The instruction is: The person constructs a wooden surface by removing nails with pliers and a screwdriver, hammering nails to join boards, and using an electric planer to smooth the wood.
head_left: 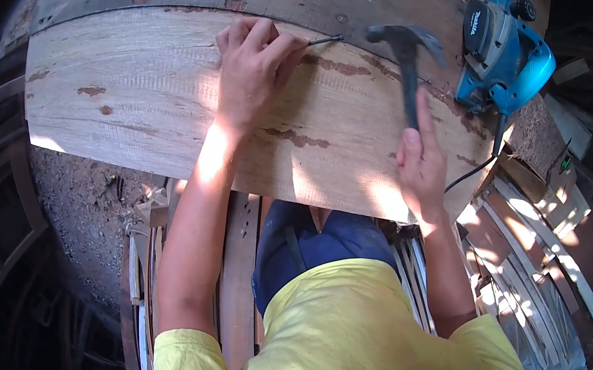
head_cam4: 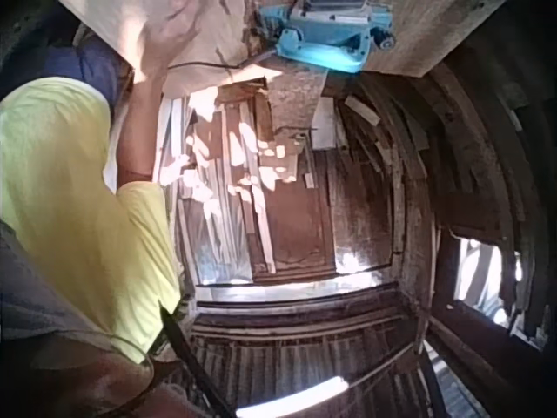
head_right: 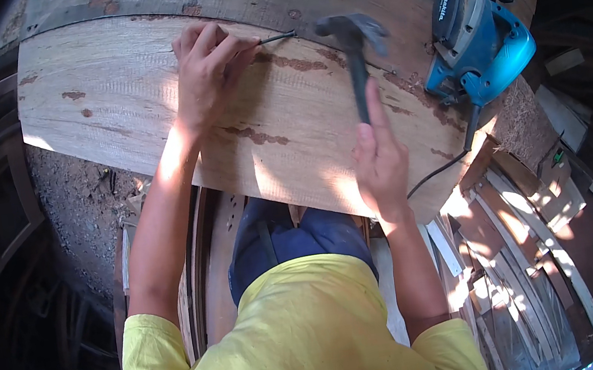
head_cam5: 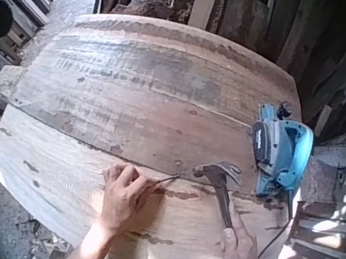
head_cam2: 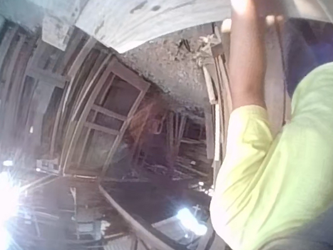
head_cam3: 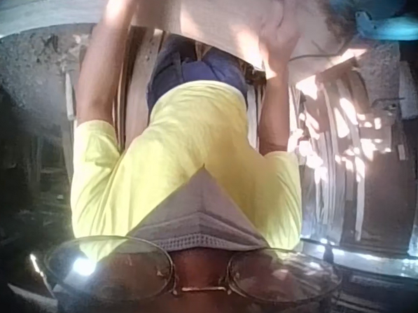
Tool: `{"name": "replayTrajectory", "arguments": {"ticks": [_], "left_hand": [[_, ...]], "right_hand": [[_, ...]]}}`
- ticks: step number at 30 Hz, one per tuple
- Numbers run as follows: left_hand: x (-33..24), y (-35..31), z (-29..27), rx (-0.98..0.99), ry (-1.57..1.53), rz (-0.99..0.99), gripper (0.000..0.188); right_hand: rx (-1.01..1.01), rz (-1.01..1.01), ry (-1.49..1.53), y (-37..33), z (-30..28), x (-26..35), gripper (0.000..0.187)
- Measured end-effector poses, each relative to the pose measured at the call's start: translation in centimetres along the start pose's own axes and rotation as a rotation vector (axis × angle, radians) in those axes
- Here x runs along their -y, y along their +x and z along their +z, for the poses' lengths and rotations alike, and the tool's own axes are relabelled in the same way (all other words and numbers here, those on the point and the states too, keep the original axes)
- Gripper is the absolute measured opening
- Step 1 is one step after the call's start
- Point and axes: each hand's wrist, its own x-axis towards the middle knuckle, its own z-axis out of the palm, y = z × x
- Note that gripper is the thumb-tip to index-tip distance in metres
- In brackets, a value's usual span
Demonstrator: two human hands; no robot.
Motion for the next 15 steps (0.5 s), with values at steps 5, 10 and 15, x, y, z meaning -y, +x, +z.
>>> {"name": "replayTrajectory", "arguments": {"ticks": [5,10,15], "left_hand": [[-3.5,0.5,-2.3,-0.179,0.050,-0.065,0.011],[-3.1,0.4,-2.4,-0.257,-0.053,-0.265,0.012],[-6.0,-2.9,0.0,-0.045,-0.040,-0.329,0.006]], "right_hand": [[-0.076,0.040,0.136,-0.7,-1.9,-2.0,0.058],[-0.080,0.067,0.194,-1.2,-1.7,-3.1,0.058],[-0.004,0.106,0.208,-1.6,-0.4,-3.6,0.060]]}}
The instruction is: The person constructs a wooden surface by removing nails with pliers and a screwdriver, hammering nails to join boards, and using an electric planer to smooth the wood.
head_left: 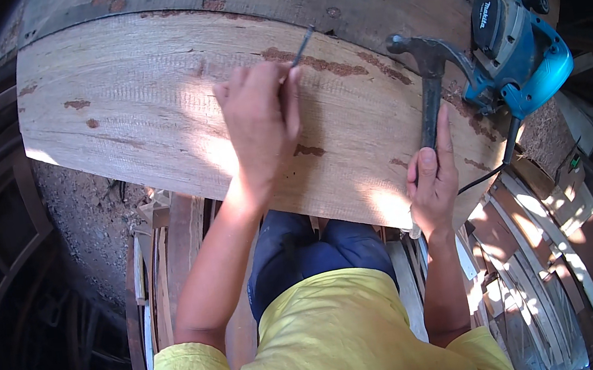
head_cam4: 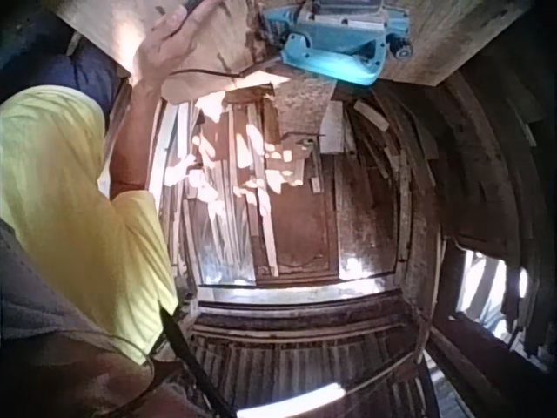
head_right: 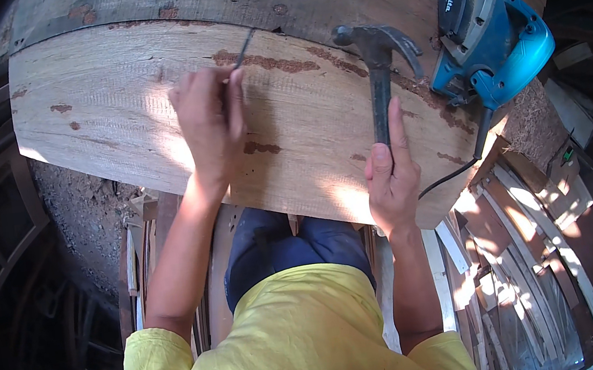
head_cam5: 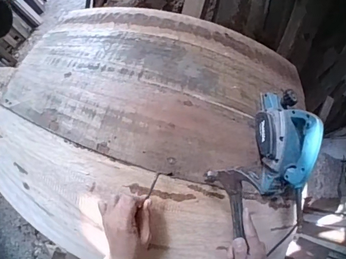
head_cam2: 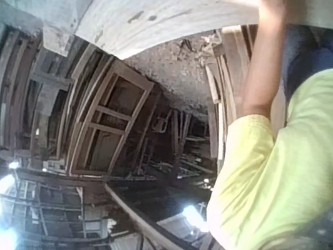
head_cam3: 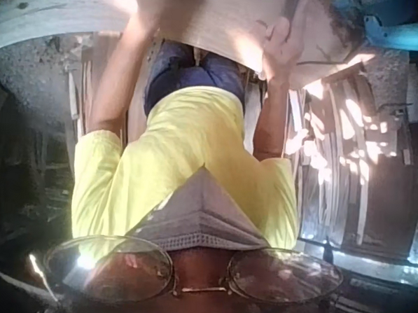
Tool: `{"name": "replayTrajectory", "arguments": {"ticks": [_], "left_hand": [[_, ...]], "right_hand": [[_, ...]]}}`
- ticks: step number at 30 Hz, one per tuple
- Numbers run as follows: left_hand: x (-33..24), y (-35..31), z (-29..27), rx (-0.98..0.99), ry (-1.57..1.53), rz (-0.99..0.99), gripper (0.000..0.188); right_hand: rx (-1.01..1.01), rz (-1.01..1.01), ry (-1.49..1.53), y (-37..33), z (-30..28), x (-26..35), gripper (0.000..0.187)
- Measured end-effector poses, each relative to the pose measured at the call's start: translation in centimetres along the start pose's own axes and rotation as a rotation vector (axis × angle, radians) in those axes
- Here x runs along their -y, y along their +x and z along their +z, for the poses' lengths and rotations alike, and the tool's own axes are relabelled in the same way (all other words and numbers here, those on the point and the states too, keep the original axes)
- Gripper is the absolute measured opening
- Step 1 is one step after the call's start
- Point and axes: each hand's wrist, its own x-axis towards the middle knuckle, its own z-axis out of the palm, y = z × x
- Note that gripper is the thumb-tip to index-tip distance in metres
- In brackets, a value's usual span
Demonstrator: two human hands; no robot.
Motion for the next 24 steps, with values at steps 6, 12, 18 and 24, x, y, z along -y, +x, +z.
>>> {"name": "replayTrajectory", "arguments": {"ticks": [6,12,18,24], "left_hand": [[-0.7,-0.3,2.5,-0.010,0.114,0.083,0.011],[-0.8,-0.3,2.4,0.005,0.102,0.106,0.012],[-0.7,-0.6,2.8,-0.005,0.142,0.097,0.015],[-1.7,-0.4,2.6,0.013,0.100,0.035,0.017]], "right_hand": [[0.046,-0.024,0.013,-0.3,0.8,-0.1,0.059],[0.026,-0.199,-0.132,0.2,1.0,0.7,0.062],[-0.078,-0.511,-0.249,0.5,1.4,2.0,0.056],[0.025,-0.236,-0.424,2.5,2.6,4.1,0.059]]}}
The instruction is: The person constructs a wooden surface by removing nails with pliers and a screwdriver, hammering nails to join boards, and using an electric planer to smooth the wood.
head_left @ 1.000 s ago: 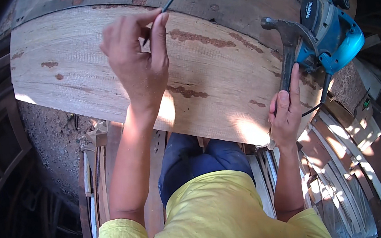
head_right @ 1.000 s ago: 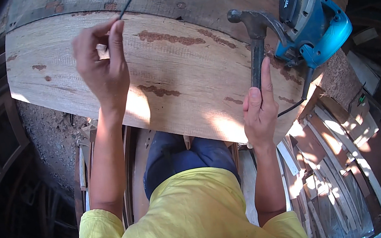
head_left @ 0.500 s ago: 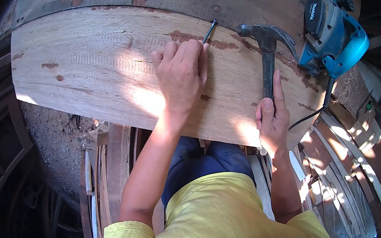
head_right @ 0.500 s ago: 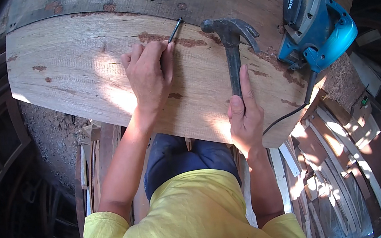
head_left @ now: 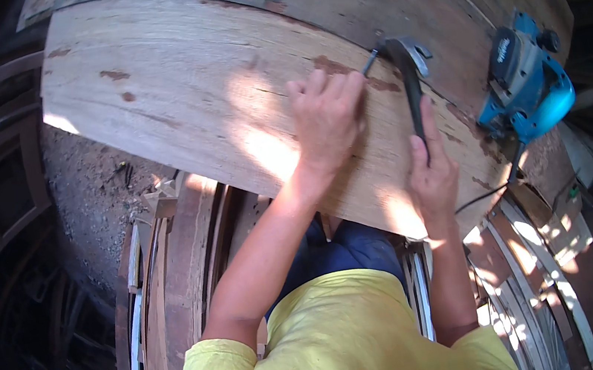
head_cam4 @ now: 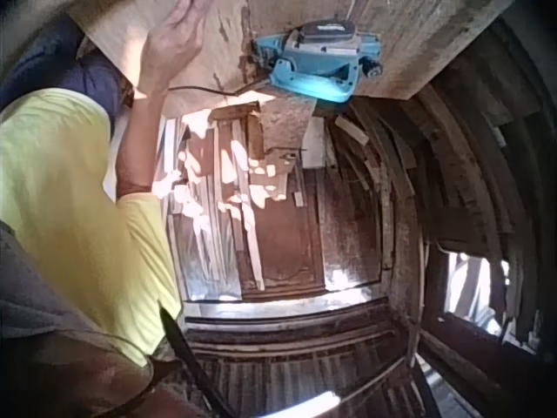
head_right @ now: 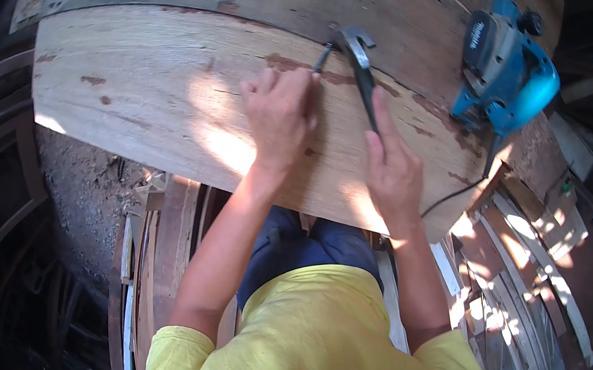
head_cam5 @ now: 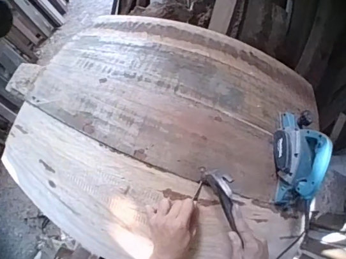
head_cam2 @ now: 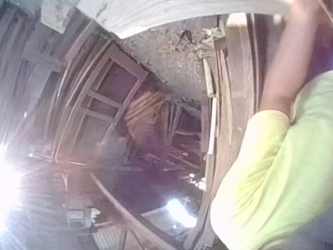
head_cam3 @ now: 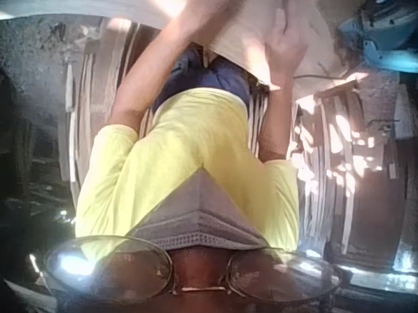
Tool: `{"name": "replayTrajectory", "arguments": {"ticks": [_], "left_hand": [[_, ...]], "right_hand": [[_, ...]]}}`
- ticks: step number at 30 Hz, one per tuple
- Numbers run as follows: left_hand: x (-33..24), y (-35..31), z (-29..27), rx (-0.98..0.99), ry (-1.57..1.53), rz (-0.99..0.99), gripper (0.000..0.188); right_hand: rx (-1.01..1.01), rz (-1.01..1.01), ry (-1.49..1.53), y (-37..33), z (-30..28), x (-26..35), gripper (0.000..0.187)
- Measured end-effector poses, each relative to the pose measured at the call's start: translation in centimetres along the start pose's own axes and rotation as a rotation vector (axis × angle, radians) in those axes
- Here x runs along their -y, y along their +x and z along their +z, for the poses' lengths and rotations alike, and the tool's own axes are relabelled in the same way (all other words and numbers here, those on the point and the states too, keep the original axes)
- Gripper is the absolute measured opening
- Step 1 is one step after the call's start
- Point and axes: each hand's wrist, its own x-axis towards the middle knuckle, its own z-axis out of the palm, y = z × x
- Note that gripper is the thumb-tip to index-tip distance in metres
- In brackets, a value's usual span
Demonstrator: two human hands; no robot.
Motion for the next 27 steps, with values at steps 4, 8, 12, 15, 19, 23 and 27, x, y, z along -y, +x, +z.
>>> {"name": "replayTrajectory", "arguments": {"ticks": [4,8,12,15,19,23,27], "left_hand": [[-0.1,0.2,-0.4,-0.040,0.002,-0.023,0.018],[-0.6,0.7,-0.7,-0.039,-0.009,-0.048,0.019],[-0.8,2.0,-2.5,0.021,-0.105,-0.122,0.020],[-0.2,2.6,-3.2,0.029,-0.106,-0.066,0.021],[-0.8,4.5,-4.4,0.124,-0.086,-0.207,0.026],[-2.8,8.6,-9.2,0.184,-0.372,-0.420,0.026],[0.6,6.6,-4.9,0.212,-0.061,0.196,0.018]], "right_hand": [[-0.047,0.005,0.141,-0.8,0.1,0.2,0.061],[0.047,0.030,-0.033,-0.4,0.7,0.3,0.059],[0.007,0.150,0.425,-1.2,0.2,-0.5,0.057],[-0.064,0.151,0.489,-2.4,-0.8,-2.1,0.057],[-0.023,0.253,0.402,-3.3,-3.3,-3.9,0.058],[-0.083,0.214,0.314,-4.3,-2.9,-6.5,0.058],[-0.099,0.152,0.240,-4.6,-2.0,-7.1,0.056]]}}
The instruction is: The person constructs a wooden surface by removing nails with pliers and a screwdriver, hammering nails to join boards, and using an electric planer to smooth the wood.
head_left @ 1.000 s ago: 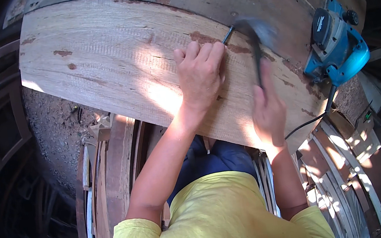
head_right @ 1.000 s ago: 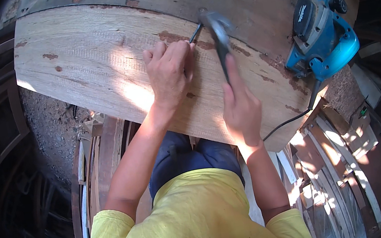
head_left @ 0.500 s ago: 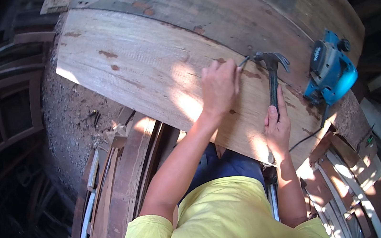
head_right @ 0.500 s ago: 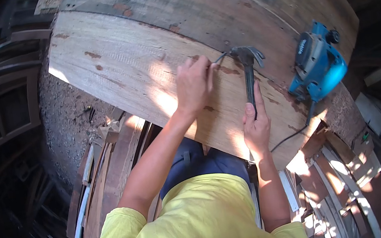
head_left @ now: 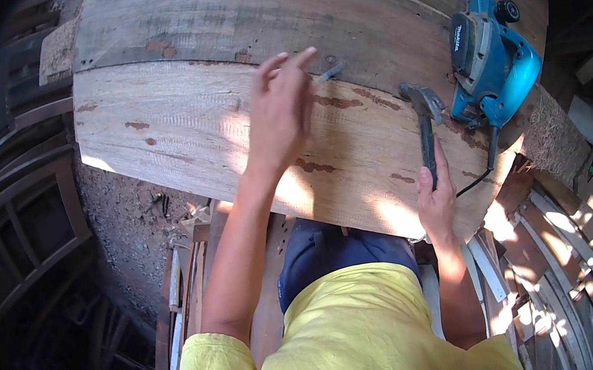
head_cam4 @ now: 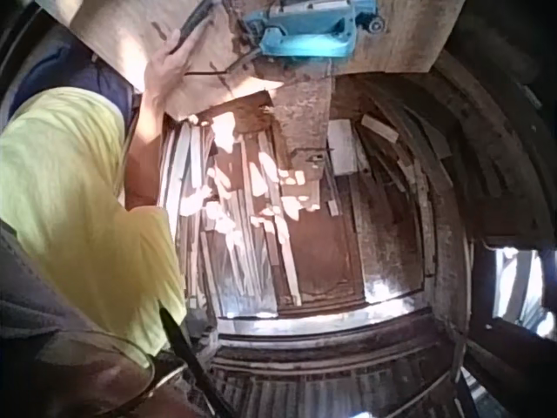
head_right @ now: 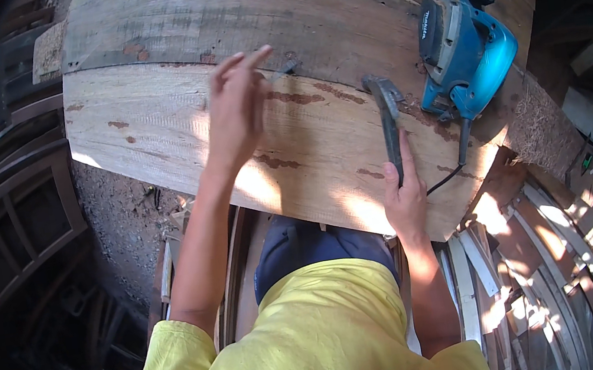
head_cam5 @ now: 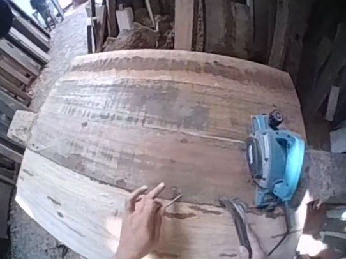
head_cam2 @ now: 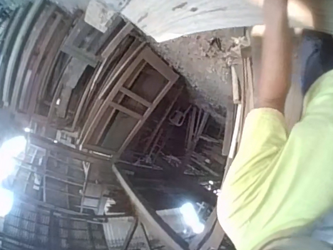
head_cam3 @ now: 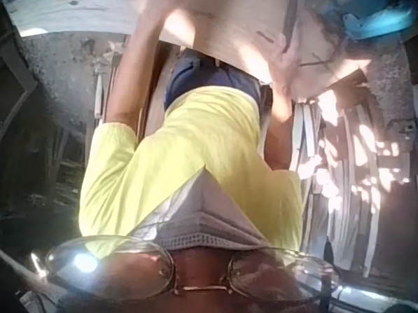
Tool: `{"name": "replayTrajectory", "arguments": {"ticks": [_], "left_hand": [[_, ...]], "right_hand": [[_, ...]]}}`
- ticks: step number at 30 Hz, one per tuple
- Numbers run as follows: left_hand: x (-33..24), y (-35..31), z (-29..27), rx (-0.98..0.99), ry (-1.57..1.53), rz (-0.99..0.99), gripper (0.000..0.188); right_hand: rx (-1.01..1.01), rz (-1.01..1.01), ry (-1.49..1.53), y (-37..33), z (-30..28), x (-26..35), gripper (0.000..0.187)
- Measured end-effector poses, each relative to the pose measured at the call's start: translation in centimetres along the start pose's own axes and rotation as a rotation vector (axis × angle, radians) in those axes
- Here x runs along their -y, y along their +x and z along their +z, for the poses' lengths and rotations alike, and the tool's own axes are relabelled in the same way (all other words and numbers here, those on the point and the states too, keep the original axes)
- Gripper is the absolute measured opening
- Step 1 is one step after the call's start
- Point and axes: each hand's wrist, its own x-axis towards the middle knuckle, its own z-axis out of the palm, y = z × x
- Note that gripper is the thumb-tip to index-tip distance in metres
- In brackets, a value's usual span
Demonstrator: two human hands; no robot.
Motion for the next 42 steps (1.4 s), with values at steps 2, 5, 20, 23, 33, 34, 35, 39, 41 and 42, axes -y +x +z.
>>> {"name": "replayTrajectory", "arguments": {"ticks": [2,5,20,23,33,34,35,39,41,42], "left_hand": [[-0.1,-1.9,2.8,0.093,0.103,0.087,0.016],[-0.5,-3.5,4.3,0.117,0.154,0.075,0.012],[-0.2,-4.1,5.1,0.047,0.114,0.104,0.017],[-0.3,-4.3,5.2,0.034,0.130,0.103,0.016],[-0.6,-4.2,5.2,0.025,0.121,0.101,0.015],[-0.5,-4.3,5.2,0.015,0.126,0.100,0.016],[-0.4,-4.3,5.2,0.012,0.121,0.095,0.016],[0.2,-4.6,5.3,-0.009,0.138,0.070,0.020],[0.1,-4.2,4.7,-0.029,0.063,0.033,0.021],[0.7,-4.5,4.8,-0.058,0.063,0.000,0.019]], "right_hand": [[-0.011,-0.023,0.003,-0.1,0.5,0.2,0.055],[0.001,0.029,0.028,0.0,0.6,-0.3,0.054],[-0.096,0.051,-0.046,0.5,1.2,-1.9,0.045],[-0.109,0.037,-0.116,0.3,1.0,-1.4,0.043],[-0.153,-0.050,-0.292,-0.4,2.8,-1.4,0.053],[-0.140,-0.038,-0.301,-0.5,3.0,-1.2,0.053],[-0.126,-0.027,-0.310,-0.6,3.2,-0.9,0.054],[-0.144,-0.080,-0.330,-0.6,4.2,0.5,0.059],[-0.205,-0.165,-0.433,-0.8,5.7,0.6,0.060],[-0.154,-0.127,-0.429,-0.9,5.7,1.1,0.060]]}}
